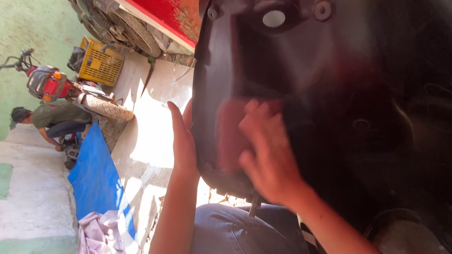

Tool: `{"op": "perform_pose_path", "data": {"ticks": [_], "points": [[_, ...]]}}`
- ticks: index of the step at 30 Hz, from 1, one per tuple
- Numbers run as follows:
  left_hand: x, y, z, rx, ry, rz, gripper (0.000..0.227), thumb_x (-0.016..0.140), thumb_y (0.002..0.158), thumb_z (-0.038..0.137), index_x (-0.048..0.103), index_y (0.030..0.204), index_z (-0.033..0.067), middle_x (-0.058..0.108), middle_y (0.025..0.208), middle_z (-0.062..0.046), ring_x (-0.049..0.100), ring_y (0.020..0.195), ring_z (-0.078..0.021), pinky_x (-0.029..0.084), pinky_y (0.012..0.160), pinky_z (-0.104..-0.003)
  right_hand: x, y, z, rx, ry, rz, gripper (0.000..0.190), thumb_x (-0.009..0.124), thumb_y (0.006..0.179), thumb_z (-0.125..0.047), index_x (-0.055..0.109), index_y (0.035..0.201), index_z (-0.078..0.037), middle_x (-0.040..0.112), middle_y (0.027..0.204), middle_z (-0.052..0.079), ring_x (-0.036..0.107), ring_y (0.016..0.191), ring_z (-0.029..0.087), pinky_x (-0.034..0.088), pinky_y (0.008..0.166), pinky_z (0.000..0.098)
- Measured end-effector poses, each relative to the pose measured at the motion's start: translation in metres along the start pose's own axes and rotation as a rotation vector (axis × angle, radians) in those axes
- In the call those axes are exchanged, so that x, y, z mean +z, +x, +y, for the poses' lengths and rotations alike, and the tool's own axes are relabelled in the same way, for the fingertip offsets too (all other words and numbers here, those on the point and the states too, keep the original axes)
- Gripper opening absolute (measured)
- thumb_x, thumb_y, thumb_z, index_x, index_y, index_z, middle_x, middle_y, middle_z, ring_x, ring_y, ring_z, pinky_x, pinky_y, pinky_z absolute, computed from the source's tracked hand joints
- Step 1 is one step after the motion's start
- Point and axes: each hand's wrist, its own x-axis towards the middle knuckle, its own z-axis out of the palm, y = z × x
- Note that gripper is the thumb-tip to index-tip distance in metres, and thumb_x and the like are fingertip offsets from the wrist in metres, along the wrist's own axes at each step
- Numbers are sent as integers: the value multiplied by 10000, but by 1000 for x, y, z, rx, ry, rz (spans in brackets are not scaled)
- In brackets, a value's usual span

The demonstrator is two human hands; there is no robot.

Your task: The person uses a piece of sandpaper to smooth the surface of a black plastic motorcycle fairing or panel.

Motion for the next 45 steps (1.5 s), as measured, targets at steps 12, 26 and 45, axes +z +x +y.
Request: {"op": "perform_pose_path", "data": {"ticks": [12, 26, 45], "points": [[-1, 1, -2, -18, 6, -34, 795, 259, 1035, 622, 358, 1588, 60, 513, 1520, -99, 515, 1383, -217, 417, 1153, -362, -1, -6, 21, 155, -27, 142, 636, 502, 1066, -299, 258, 1581, -17, 168, 1734, 203, 89, 1645, 419, 26, 1336, 568], [16, -7, 8, 2, -48, -134, 660, 258, 1085, 555, 473, 1476, 69, 603, 1362, -77, 600, 1232, -178, 499, 1065, -345, -10, -13, 33, 176, -112, 133, 723, 382, 1145, -386, 65, 1674, -9, 61, 1785, 215, 32, 1650, 414, -8, 1355, 569], [14, -4, 8, 15, -69, -161, 644, 278, 1110, 531, 487, 1480, 47, 594, 1406, -95, 576, 1287, -192, 468, 1117, -358, 15, -37, 8, -45, 2, 2, 729, 415, 1176, -400, 19, 1652, -15, -3, 1769, 230, -28, 1679, 408, -43, 1363, 571]]}}
